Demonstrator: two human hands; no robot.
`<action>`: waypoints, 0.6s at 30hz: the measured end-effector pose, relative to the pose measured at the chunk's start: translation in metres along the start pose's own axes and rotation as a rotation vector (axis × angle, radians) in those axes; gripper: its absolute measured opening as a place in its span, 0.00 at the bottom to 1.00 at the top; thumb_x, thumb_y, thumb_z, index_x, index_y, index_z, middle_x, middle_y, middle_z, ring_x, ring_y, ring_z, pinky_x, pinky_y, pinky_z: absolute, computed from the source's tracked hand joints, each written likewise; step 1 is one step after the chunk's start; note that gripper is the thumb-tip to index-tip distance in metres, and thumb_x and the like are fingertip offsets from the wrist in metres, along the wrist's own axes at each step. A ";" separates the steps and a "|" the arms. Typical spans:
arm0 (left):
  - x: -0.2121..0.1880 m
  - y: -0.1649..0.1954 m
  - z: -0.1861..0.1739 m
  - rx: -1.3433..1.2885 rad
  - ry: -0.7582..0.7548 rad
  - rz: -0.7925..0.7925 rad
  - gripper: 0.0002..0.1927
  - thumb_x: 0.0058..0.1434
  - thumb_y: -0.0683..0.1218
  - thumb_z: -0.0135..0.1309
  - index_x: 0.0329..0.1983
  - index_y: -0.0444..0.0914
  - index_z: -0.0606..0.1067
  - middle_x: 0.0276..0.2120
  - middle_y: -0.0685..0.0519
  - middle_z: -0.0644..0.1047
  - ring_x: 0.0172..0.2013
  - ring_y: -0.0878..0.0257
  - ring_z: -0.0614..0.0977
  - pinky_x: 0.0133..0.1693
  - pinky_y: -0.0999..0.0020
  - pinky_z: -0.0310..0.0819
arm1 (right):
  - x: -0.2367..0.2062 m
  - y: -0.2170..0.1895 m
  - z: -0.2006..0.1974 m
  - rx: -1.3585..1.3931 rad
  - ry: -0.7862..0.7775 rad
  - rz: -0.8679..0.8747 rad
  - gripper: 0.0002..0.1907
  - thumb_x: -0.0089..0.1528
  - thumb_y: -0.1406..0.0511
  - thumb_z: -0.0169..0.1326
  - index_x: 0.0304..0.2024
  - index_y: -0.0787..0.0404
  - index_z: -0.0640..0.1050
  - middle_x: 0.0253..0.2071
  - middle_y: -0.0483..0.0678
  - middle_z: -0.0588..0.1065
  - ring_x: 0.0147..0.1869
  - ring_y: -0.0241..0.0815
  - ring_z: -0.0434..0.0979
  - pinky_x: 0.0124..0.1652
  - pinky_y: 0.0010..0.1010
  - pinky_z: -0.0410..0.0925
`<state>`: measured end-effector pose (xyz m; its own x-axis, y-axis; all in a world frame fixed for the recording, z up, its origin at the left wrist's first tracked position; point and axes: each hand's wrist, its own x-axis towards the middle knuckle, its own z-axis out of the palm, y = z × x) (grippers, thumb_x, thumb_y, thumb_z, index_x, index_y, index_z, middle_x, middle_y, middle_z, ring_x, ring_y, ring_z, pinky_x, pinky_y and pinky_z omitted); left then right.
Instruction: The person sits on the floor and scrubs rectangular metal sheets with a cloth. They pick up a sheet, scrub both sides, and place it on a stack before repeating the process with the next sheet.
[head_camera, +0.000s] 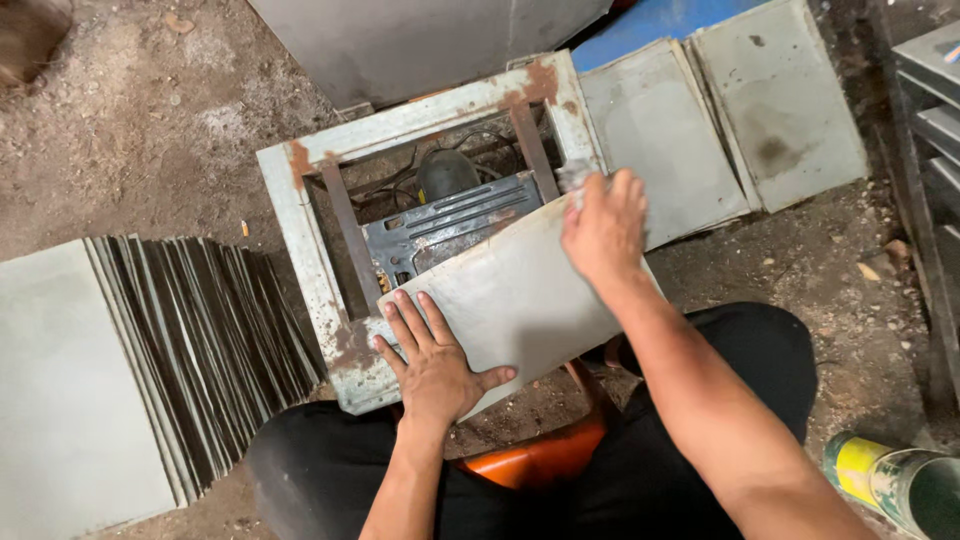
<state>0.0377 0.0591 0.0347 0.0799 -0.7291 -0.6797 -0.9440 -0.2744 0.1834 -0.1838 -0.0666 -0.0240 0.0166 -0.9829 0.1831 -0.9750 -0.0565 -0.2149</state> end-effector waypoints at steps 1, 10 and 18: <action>0.000 0.000 0.000 0.001 -0.003 0.000 0.87 0.35 0.80 0.64 0.74 0.26 0.27 0.74 0.30 0.25 0.73 0.36 0.23 0.67 0.33 0.18 | 0.007 0.006 -0.002 -0.012 0.032 0.049 0.15 0.59 0.66 0.60 0.45 0.66 0.74 0.47 0.61 0.67 0.53 0.61 0.69 0.51 0.55 0.65; 0.003 -0.002 0.009 -0.008 0.053 0.025 0.86 0.36 0.81 0.64 0.73 0.24 0.29 0.73 0.27 0.27 0.73 0.34 0.24 0.67 0.32 0.19 | -0.049 -0.072 0.019 0.200 -0.194 -0.315 0.20 0.58 0.65 0.60 0.50 0.68 0.75 0.48 0.62 0.68 0.54 0.58 0.69 0.53 0.51 0.65; 0.002 -0.004 0.011 -0.009 0.076 0.031 0.86 0.34 0.81 0.63 0.74 0.24 0.30 0.74 0.28 0.28 0.73 0.34 0.25 0.66 0.31 0.19 | 0.020 -0.011 -0.011 -0.069 0.125 0.121 0.21 0.58 0.65 0.61 0.52 0.66 0.74 0.46 0.60 0.68 0.51 0.58 0.69 0.49 0.50 0.64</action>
<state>0.0378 0.0662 0.0249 0.0747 -0.7829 -0.6176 -0.9437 -0.2557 0.2100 -0.1754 -0.0835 -0.0070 -0.1250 -0.9522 0.2787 -0.9811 0.0769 -0.1774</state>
